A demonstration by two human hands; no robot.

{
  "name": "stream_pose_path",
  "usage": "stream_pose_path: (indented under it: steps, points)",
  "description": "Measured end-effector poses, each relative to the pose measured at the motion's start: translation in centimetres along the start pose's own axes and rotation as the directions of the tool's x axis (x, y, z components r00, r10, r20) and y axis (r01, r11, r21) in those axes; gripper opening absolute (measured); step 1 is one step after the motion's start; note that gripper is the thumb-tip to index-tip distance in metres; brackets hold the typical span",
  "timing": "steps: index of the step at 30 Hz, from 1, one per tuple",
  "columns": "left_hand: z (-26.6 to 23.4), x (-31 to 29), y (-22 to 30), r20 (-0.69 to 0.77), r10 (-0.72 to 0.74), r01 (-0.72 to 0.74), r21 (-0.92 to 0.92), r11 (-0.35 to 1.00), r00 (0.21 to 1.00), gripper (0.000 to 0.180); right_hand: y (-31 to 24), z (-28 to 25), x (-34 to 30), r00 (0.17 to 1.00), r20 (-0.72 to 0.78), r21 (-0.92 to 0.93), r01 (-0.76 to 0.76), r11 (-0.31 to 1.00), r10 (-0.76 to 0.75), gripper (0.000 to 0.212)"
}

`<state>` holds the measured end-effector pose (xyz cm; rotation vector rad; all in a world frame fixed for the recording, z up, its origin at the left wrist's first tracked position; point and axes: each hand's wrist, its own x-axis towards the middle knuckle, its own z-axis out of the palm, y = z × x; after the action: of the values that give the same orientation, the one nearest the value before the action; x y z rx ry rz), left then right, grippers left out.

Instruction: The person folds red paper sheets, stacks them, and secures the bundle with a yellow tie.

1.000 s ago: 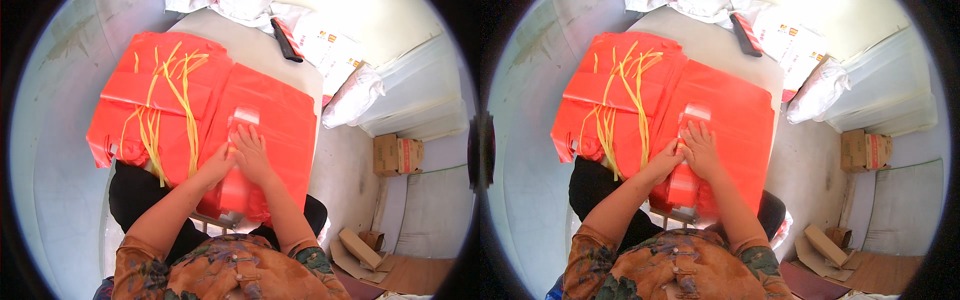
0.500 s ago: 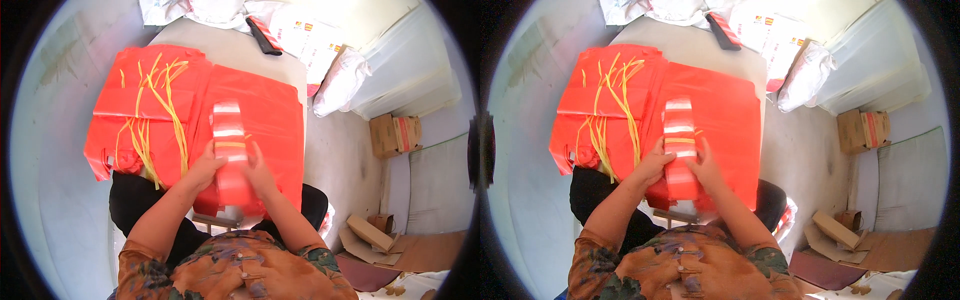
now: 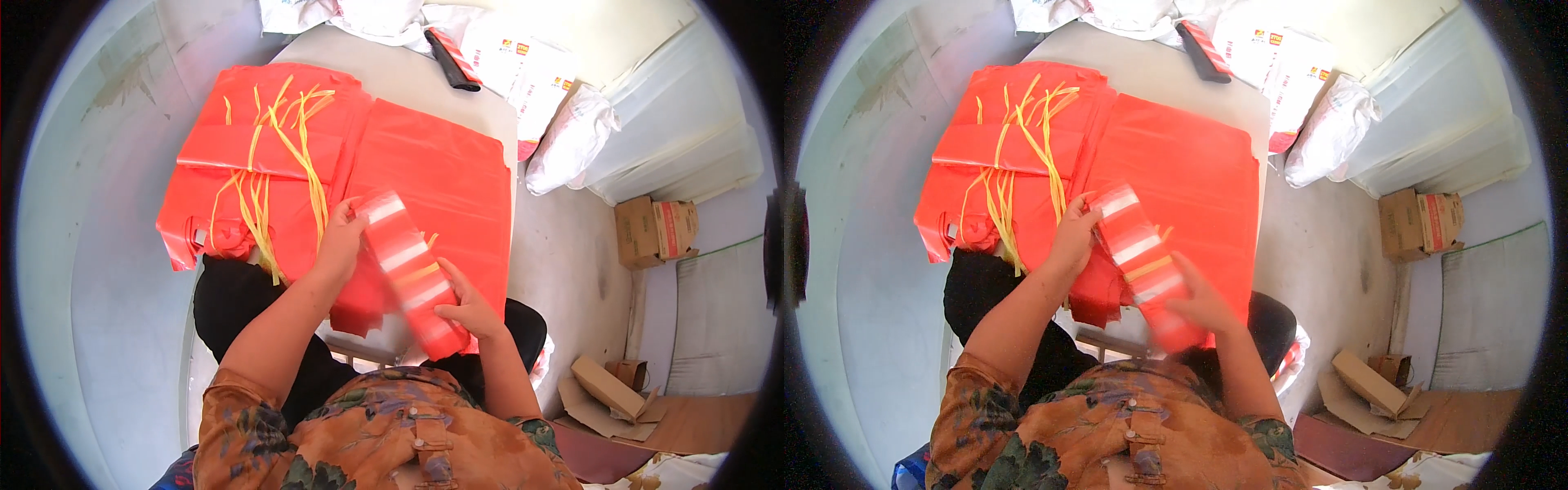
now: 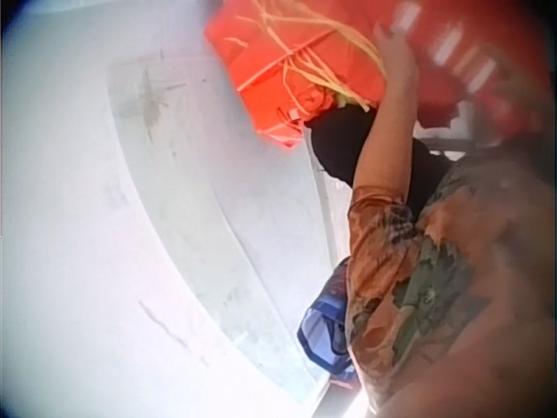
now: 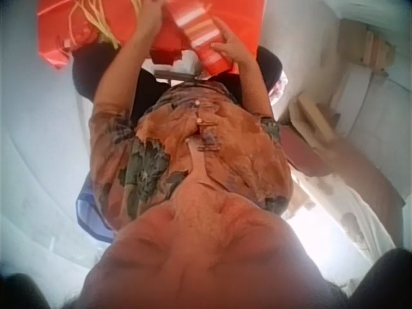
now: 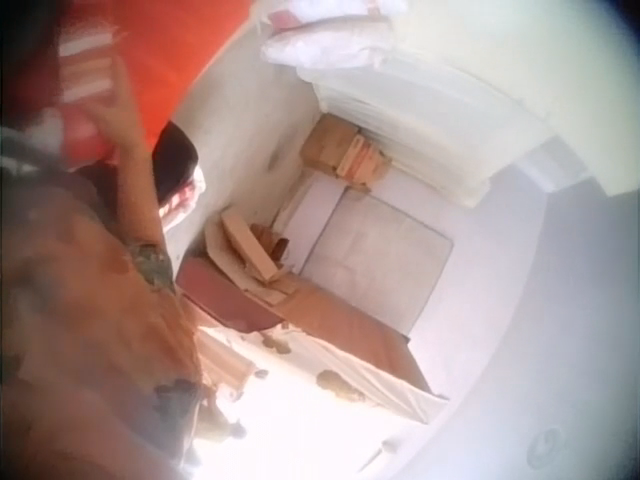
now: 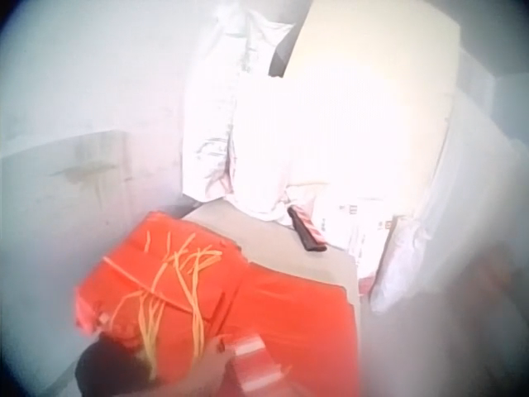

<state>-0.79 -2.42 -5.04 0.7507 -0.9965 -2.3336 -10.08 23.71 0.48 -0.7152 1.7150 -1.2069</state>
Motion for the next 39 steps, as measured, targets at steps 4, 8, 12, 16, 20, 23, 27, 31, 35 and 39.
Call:
stream_pose_path:
  steps: [4,8,12,16,20,23,27,31,35,39]
  points:
    - [-0.9,-0.1,0.7,-0.021,-0.034,0.034,-0.015,0.999,0.999,0.026,-0.2,-1.1,-0.3,1.000,0.019,-0.001,-0.011,1.000,0.011,0.093]
    - [-1.6,0.4,0.9,0.040,0.150,-0.154,0.376,0.914,0.988,0.020,0.1,-2.4,-1.4,0.993,0.048,0.111,-0.112,0.987,0.107,0.092]
    - [0.6,-0.5,1.1,0.208,0.235,-0.313,0.624,0.715,0.950,0.018,3.1,-4.8,-3.6,0.998,0.006,-0.015,-0.061,0.998,0.061,0.087]
    - [-2.5,0.8,0.4,0.273,0.274,-0.386,0.652,0.653,0.922,0.017,-1.5,-4.5,-5.2,0.998,0.009,-0.117,-0.060,0.991,0.062,0.079]
    - [-2.1,0.2,-0.4,0.484,0.327,-0.567,0.788,0.242,0.812,0.025,-1.8,-8.6,-11.7,0.977,-0.198,-0.196,-0.125,0.973,0.085,0.075]
    - [-1.7,-0.5,-1.6,0.738,0.194,-0.702,0.675,-0.228,0.647,0.033,0.6,-12.5,-18.6,0.892,-0.453,-0.032,-0.027,0.999,0.010,0.074]
    - [-1.5,-1.2,-1.3,0.677,0.125,-0.655,0.734,-0.180,0.725,0.038,2.9,-15.0,-27.6,0.727,-0.685,0.263,0.314,0.912,-0.053,0.075]
    - [-2.4,-1.0,-0.6,0.690,0.125,-0.658,0.720,-0.220,0.713,0.039,12.4,-15.8,-32.0,0.521,-0.851,0.258,0.303,0.917,0.067,0.079]
    - [-1.5,-1.2,-1.2,0.704,0.128,-0.668,0.705,-0.236,0.698,0.038,31.7,-12.4,-33.9,0.426,-0.864,0.375,0.184,0.909,0.270,0.083]
    - [0.1,-0.6,-3.8,0.709,0.087,-0.672,0.695,-0.255,0.700,0.039,46.4,-4.0,-35.9,0.113,-0.949,0.222,-0.420,0.880,0.294,0.096]
